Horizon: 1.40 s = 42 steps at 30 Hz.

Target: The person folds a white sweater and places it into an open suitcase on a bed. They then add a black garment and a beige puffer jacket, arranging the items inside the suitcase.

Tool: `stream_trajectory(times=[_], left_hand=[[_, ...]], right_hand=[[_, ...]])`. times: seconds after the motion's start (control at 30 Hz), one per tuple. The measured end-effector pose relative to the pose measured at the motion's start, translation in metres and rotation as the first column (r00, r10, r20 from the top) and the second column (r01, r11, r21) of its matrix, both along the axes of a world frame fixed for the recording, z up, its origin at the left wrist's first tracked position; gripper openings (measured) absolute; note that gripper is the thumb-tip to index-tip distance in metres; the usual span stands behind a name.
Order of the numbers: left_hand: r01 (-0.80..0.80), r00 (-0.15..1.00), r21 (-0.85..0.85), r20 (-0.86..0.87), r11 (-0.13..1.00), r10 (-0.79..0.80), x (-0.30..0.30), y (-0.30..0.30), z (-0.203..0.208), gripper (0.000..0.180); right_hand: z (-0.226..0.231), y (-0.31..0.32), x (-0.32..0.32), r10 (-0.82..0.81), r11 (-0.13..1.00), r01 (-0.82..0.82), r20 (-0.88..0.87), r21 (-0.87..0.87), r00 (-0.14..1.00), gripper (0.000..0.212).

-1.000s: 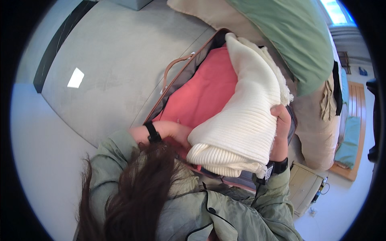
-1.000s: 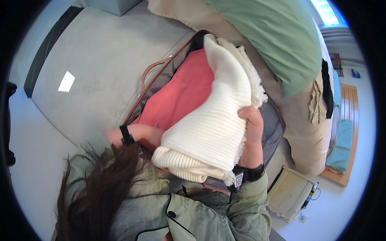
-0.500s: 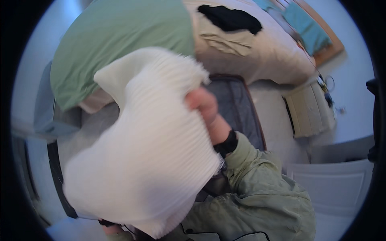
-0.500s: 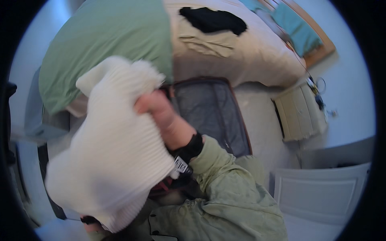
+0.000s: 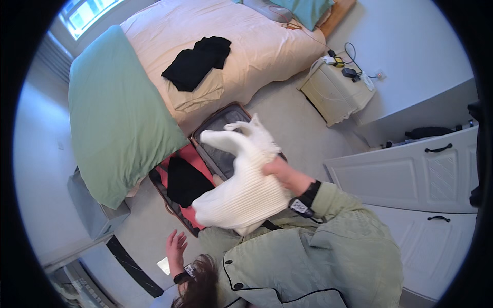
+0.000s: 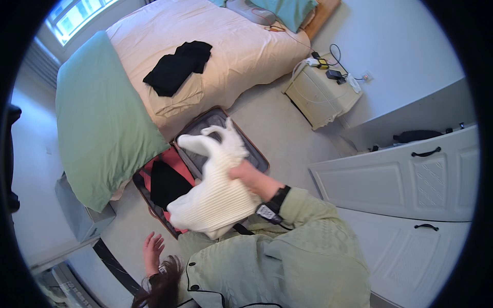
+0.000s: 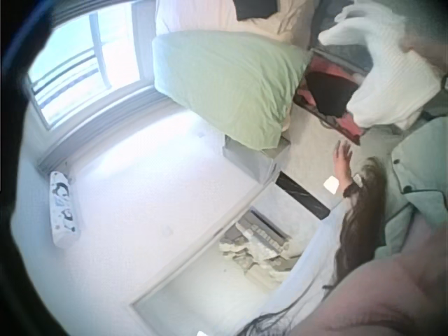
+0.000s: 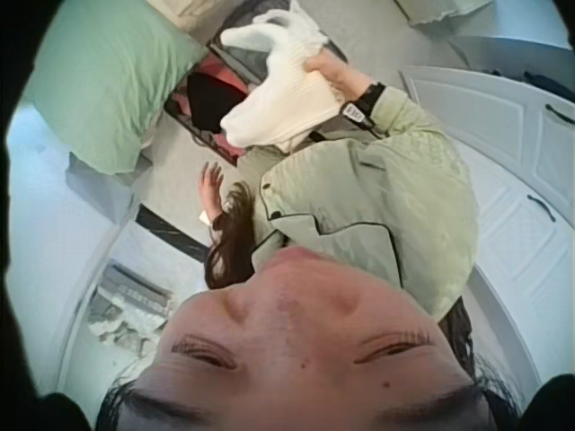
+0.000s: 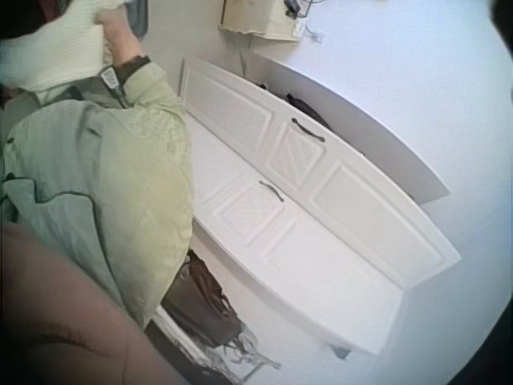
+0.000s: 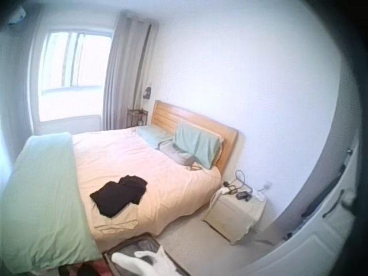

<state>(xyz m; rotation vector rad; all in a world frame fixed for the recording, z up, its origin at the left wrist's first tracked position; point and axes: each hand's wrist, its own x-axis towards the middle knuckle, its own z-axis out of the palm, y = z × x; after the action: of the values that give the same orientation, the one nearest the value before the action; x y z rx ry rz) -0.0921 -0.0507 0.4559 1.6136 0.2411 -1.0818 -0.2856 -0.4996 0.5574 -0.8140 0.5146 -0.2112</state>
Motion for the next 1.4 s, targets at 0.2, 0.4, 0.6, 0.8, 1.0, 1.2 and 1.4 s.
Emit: stream_trajectory(times=[0.2, 0.4, 0.6, 0.8, 1.0, 1.2, 1.4], left_hand=[[0.354, 0.933, 0.1, -0.11, 0.93, -0.343, 0.001, -0.093, 0.081, 0.047], [0.381, 0.918, 0.175, 0.043, 0.908, -0.393, -0.042, -0.262, 0.126, 0.05], [0.565, 0.825, 0.055, -0.032, 0.823, -0.564, -0.1, -0.429, 0.194, 0.063], [0.533, 0.841, 0.025, 0.095, 0.846, -0.533, -0.094, -0.504, 0.228, 0.052], [0.48, 0.872, 0.085, 0.068, 0.873, -0.485, -0.072, -0.53, 0.249, 0.047], [0.647, 0.755, -0.184, 0.023, 0.74, -0.655, -0.036, -0.631, 0.234, 0.05], [0.705, 0.419, -0.63, -0.002, 0.327, -0.908, -0.011, -0.818, 0.214, 0.079]], right_hand=[[0.078, -0.061, -0.155, -0.355, 0.934, 0.348, -0.29, -0.078, 0.889, 0.068], [0.081, -0.153, -0.274, -0.411, 0.911, 0.394, -0.371, -0.124, 0.833, 0.067], [0.108, -0.218, -0.34, -0.473, 0.881, 0.429, -0.321, -0.2, 0.821, 0.066], [0.131, -0.299, -0.341, -0.42, 0.906, 0.376, -0.301, -0.197, 0.856, 0.066], [0.151, -0.364, -0.299, -0.341, 0.938, 0.31, -0.254, -0.157, 0.905, 0.066], [0.168, -0.445, -0.199, -0.089, 0.973, 0.043, -0.199, -0.225, 0.976, 0.068], [0.198, -0.57, -0.034, 0.099, 0.935, -0.162, -0.207, -0.315, 0.973, 0.072]])
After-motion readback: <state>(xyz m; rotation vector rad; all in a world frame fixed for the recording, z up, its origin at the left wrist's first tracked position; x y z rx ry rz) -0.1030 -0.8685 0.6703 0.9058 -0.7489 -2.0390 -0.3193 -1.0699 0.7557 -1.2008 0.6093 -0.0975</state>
